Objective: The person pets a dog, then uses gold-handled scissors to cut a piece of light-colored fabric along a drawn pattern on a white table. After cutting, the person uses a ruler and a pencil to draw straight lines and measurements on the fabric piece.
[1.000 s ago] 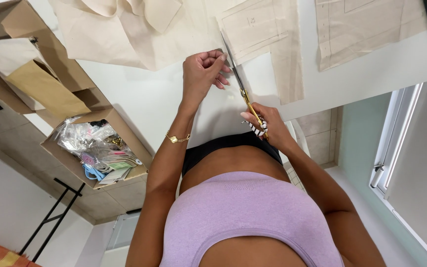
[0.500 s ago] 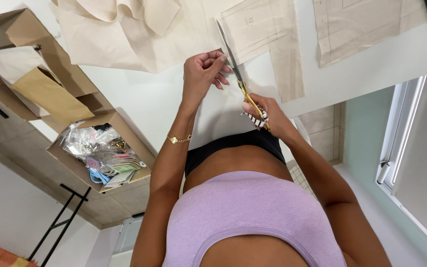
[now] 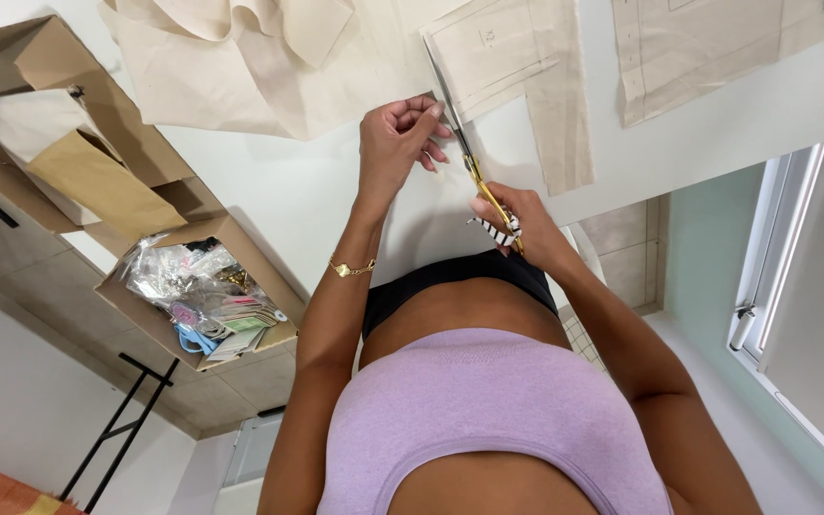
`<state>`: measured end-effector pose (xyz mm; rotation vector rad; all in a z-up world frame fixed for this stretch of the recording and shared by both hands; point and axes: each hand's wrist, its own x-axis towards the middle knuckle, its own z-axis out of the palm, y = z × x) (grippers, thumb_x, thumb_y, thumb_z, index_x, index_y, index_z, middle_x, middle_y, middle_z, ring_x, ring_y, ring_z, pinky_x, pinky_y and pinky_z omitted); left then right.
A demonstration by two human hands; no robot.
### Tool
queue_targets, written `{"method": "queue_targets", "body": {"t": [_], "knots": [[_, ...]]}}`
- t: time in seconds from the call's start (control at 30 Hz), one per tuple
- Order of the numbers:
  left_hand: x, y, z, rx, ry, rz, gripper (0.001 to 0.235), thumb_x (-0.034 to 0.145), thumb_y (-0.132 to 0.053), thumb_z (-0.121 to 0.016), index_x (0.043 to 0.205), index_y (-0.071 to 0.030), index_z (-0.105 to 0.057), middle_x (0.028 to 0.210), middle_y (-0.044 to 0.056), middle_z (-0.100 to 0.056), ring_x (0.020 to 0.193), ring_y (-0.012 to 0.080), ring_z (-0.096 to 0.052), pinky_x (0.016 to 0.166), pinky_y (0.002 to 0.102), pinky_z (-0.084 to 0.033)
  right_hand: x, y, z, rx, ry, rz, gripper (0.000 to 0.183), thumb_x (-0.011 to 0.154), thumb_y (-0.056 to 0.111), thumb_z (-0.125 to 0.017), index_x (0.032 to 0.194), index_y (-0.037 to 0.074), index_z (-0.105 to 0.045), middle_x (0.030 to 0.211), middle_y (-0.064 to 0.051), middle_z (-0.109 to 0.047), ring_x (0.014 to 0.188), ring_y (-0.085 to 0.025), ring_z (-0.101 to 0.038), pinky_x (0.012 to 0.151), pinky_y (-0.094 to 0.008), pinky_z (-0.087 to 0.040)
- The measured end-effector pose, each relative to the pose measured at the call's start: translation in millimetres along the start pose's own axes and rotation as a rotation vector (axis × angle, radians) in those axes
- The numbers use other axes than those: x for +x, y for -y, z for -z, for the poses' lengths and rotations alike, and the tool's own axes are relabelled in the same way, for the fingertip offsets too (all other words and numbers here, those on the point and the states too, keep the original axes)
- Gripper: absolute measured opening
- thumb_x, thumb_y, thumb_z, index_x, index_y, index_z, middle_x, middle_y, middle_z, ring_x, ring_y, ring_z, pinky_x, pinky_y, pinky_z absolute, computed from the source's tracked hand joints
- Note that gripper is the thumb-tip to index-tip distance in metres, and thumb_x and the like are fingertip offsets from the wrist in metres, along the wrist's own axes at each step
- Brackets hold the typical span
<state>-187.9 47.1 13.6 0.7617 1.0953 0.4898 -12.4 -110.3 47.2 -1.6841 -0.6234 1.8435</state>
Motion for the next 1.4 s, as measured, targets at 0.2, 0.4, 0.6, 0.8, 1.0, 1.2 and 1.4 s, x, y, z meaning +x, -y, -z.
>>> {"method": "queue_targets", "body": {"t": [0.2, 0.4, 0.6, 0.8, 1.0, 1.2, 1.4], "knots": [[2, 6, 2, -0.033, 0.007, -0.012, 0.026, 0.101, -0.015, -0.076, 0.111, 0.009, -0.072, 0.084, 0.021, -0.080, 0.056, 0.0206, -0.078, 0.045, 0.027, -0.066, 19, -3, 5, 0.000, 0.017, 0.040, 0.030, 0.108, 0.026, -0.072, 0.089, 0.004, -0.065, 0.053, -0.006, -0.048, 0.039, -0.016, -0.058, 0.040, -0.024, -0.046], [0, 5, 1, -0.039, 0.002, -0.023, 0.025, 0.101, -0.014, -0.076, 0.109, 0.009, -0.073, 0.083, 0.021, -0.080, 0.056, 0.0207, -0.078, 0.044, 0.026, -0.065, 16, 5, 1, -0.044, 0.003, 0.049, 0.033, 0.110, 0.027, -0.071, 0.089, 0.002, -0.064, 0.054, -0.007, -0.048, 0.038, -0.017, -0.058, 0.040, -0.024, -0.045], [-5, -18, -8, 0.049, -0.060, 0.097, 0.022, 0.096, -0.025, -0.075, 0.093, -0.003, -0.077, 0.077, 0.011, -0.081, 0.050, 0.0170, -0.072, 0.043, 0.024, -0.054, -5, 74, -20, -0.245, -0.037, -0.094, 0.049, 0.110, 0.045, -0.057, 0.076, 0.016, -0.036, 0.069, 0.006, -0.032, 0.066, -0.005, -0.034, 0.044, -0.023, -0.043], [-7, -23, -7, 0.018, -0.058, 0.121, 0.022, 0.095, -0.023, -0.076, 0.096, -0.001, -0.078, 0.077, 0.011, -0.081, 0.049, 0.0165, -0.070, 0.043, 0.024, -0.053, 7, 75, -20, -0.175, -0.026, -0.057, 0.050, 0.109, 0.044, -0.056, 0.074, 0.015, -0.037, 0.071, 0.005, -0.032, 0.064, -0.006, -0.035, 0.045, -0.022, -0.046], [-6, -23, -5, -0.009, -0.041, 0.103, 0.020, 0.096, -0.022, -0.076, 0.096, -0.001, -0.078, 0.077, 0.010, -0.080, 0.051, 0.0159, -0.070, 0.044, 0.023, -0.053, 16, 86, -23, -0.244, -0.056, -0.085, 0.052, 0.107, 0.055, -0.055, 0.077, 0.015, -0.040, 0.072, 0.004, -0.036, 0.068, -0.007, -0.037, 0.047, -0.023, -0.049], [-6, -24, -6, -0.003, -0.040, 0.095, 0.023, 0.095, -0.025, -0.077, 0.094, -0.002, -0.078, 0.077, 0.010, -0.080, 0.050, 0.0154, -0.070, 0.044, 0.023, -0.053, 14, 84, -26, -0.271, -0.070, -0.048, 0.047, 0.109, 0.048, -0.057, 0.080, 0.015, -0.042, 0.067, 0.004, -0.033, 0.064, -0.007, -0.035, 0.042, -0.024, -0.044], [-7, -21, -3, -0.025, -0.026, 0.095, 0.022, 0.095, -0.024, -0.077, 0.095, -0.002, -0.079, 0.077, 0.010, -0.080, 0.051, 0.0148, -0.069, 0.044, 0.023, -0.054, 20, 83, -22, -0.252, -0.038, -0.025, 0.050, 0.111, 0.047, -0.054, 0.077, 0.016, -0.035, 0.072, 0.005, -0.030, 0.068, -0.007, -0.031, 0.046, -0.022, -0.044]]}}
